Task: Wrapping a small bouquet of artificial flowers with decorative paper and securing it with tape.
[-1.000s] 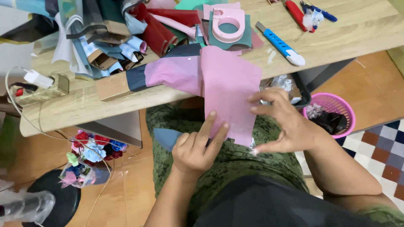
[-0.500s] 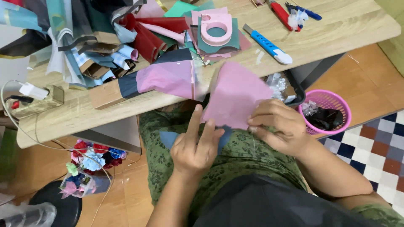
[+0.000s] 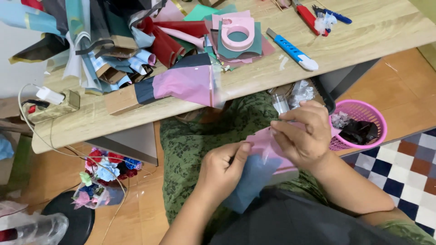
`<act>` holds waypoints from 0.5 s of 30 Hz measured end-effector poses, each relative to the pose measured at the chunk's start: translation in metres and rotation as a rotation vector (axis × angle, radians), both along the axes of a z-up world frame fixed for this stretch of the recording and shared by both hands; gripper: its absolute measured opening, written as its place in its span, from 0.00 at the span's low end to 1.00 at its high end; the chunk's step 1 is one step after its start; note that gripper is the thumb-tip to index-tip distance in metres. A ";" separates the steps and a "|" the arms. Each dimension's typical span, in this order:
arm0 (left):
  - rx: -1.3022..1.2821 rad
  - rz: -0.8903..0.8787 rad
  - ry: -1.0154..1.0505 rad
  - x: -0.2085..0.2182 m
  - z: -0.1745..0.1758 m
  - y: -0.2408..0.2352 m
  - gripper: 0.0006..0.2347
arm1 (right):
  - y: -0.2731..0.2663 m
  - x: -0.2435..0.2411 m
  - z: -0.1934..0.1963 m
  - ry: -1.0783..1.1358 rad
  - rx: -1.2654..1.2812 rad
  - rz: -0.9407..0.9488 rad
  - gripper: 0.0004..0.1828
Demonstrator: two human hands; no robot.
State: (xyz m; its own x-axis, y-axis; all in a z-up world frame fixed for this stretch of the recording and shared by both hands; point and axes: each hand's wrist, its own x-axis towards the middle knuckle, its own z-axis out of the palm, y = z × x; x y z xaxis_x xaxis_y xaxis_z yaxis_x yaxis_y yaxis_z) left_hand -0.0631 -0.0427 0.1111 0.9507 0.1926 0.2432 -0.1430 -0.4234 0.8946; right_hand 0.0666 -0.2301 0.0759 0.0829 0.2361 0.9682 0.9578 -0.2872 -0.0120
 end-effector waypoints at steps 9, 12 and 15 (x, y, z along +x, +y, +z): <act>-0.717 -0.345 0.364 0.011 -0.030 -0.006 0.25 | -0.007 -0.018 -0.024 0.005 -0.079 0.010 0.08; -0.549 -0.381 0.192 0.020 -0.022 0.011 0.20 | -0.002 -0.024 -0.023 -0.008 -0.134 0.052 0.07; -0.598 -0.366 0.135 0.016 -0.069 0.017 0.13 | 0.004 -0.022 -0.023 -0.014 -0.139 0.102 0.07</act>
